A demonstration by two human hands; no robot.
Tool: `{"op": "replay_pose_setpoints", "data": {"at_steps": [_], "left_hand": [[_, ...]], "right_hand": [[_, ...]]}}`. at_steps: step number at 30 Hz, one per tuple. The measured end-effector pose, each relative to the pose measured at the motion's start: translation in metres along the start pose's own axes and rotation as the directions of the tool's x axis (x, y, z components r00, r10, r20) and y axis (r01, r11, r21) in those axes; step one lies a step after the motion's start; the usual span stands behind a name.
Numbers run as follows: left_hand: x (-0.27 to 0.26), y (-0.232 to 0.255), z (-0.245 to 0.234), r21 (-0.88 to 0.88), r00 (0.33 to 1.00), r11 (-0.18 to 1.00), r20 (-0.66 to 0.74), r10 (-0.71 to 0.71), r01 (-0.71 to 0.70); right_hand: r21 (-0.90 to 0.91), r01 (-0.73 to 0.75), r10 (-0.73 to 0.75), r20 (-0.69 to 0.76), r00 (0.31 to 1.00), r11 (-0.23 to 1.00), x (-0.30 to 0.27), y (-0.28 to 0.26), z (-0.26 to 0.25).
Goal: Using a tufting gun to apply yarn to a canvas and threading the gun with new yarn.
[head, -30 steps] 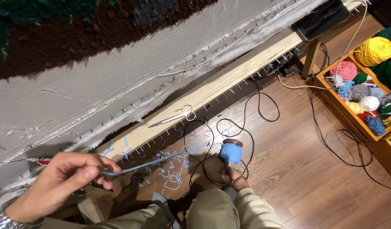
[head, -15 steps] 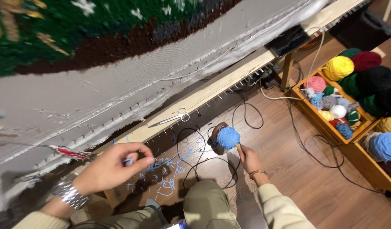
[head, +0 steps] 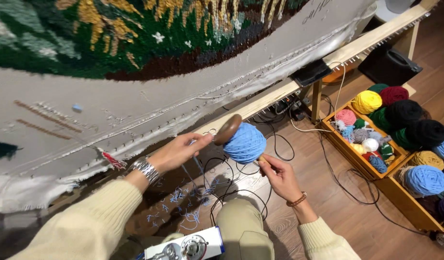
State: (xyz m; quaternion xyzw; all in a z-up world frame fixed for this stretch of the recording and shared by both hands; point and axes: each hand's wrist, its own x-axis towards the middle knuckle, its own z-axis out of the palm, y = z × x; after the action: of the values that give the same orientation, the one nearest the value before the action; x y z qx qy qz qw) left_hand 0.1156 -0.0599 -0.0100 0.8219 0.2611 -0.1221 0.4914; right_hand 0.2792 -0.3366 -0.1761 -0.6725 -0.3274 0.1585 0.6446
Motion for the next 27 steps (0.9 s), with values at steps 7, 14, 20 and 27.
{"op": "replay_pose_setpoints", "data": {"at_steps": [7,14,20,27], "left_hand": [[-0.009,0.036,0.003,0.001,0.997,0.997,0.020,0.073,-0.073],[-0.025,0.047,0.003,-0.062,0.982,0.980,0.011,0.190,-0.189],[-0.054,0.063,-0.002,0.000,0.977,0.977,0.011,0.212,-0.212],[-0.090,0.062,-0.010,0.017,0.983,0.994,-0.152,0.108,-0.107]], "right_hand": [[-0.194,0.306,-0.302,0.049,0.952,0.932,-0.003,-0.097,0.019],[0.183,0.034,-0.079,0.246,0.966,0.982,0.015,-0.074,0.016],[0.413,-0.204,0.051,0.352,0.935,0.888,0.019,-0.129,0.020],[0.254,-0.062,0.011,0.199,0.980,0.965,0.004,-0.135,-0.049]]}}
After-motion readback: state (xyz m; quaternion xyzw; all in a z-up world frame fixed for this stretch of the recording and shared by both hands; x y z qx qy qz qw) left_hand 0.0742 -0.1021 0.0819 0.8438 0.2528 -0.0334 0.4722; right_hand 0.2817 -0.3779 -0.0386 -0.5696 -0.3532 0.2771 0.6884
